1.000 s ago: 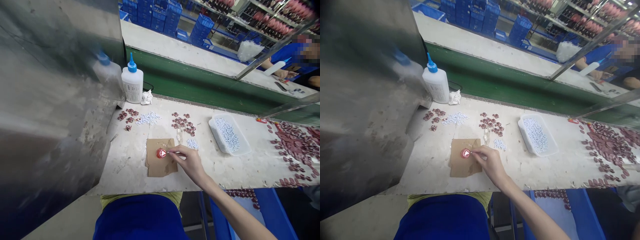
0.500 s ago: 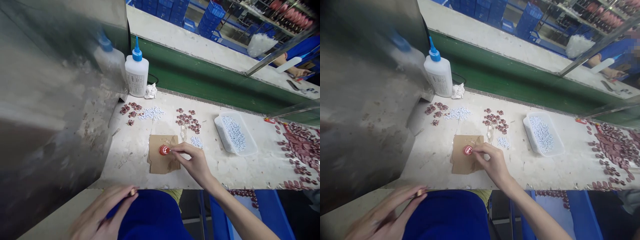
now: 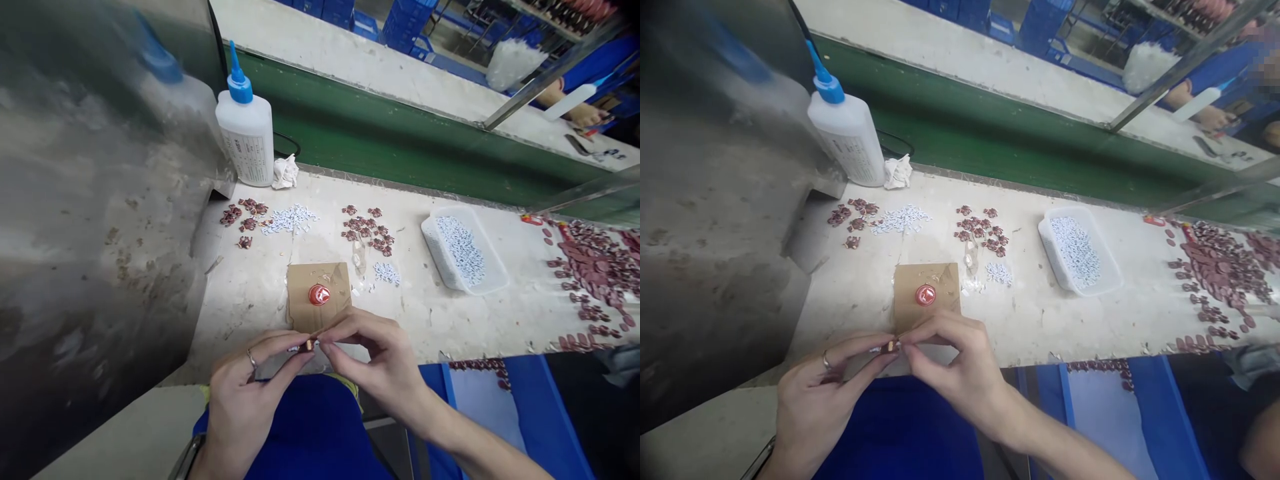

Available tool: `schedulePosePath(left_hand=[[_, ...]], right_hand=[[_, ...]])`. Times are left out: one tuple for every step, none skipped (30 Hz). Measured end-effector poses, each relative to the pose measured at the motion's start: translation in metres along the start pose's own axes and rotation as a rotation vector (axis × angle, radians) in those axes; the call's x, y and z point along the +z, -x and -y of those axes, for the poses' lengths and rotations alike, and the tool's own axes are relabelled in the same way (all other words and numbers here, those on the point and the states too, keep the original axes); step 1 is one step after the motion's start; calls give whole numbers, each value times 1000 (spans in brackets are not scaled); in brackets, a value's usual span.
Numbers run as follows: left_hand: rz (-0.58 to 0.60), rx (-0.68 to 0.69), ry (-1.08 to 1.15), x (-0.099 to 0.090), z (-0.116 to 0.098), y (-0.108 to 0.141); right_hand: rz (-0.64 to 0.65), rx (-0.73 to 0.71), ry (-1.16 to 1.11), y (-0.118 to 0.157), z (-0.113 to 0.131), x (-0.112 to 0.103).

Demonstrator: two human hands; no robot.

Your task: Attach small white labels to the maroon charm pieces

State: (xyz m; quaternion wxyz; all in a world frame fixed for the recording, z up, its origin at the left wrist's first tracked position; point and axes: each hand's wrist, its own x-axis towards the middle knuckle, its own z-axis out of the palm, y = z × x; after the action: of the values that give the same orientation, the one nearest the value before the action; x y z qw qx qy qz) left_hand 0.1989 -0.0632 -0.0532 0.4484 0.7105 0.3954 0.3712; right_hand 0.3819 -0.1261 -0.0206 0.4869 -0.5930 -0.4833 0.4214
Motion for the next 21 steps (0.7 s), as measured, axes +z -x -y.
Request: schedulePosePath(left_hand=[[-5, -1, -1, 1, 0, 0], [-8, 2, 0, 1, 0, -1], [-9, 5, 4, 2, 0, -1], [-11, 11, 5, 3, -1, -1], [-13, 19, 4, 4, -1, -2], [-17, 31, 4, 4, -2, -2], [-19, 44, 6, 4, -4, -3], [-20, 57, 8, 4, -5, -4], [-20, 67, 9, 4, -6, -5], [-18, 76, 14, 3, -6, -6], [-9, 79, 21, 3, -7, -7], [0, 72, 28, 3, -7, -7], [6, 62, 39, 2, -7, -8], [9, 53, 54, 2, -7, -8], [6, 44, 65, 2, -7, -8], [-1, 34, 67, 2, -7, -8], [-9, 20, 63, 3, -7, -8], [-19, 7, 55, 3, -6, -7], [-26, -7, 40, 3, -5, -7], [-27, -18, 18, 4, -5, -6], [-21, -13, -8, 3, -4, -4]], right_hand=[[6, -7, 9, 0, 0, -1], [15, -22, 26, -1, -1, -1], [23, -40, 50, -1, 0, -2], [31, -63, 80, 0, 0, -2], [41, -93, 116, 0, 1, -2], [49, -130, 159, 1, 2, -3], [56, -171, 215, 2, 3, -3], [63, -215, 282, 4, 4, -3], [71, -257, 354, 5, 5, -4], [80, -294, 420, 6, 6, -5], [89, -316, 470, 7, 6, -5], [96, -322, 494, 7, 7, -6], [104, -315, 486, 7, 7, -7], [104, -297, 447, 6, 7, -8], [98, -259, 388, 5, 7, -8], [80, -212, 311, 4, 6, -8], [60, -157, 224, 3, 6, -7], [47, -101, 137, 2, 6, -6], [47, -43, 62, 1, 6, -4], [56, 8, 7, -1, 6, -1], [79, 47, -30, -2, 7, 1]])
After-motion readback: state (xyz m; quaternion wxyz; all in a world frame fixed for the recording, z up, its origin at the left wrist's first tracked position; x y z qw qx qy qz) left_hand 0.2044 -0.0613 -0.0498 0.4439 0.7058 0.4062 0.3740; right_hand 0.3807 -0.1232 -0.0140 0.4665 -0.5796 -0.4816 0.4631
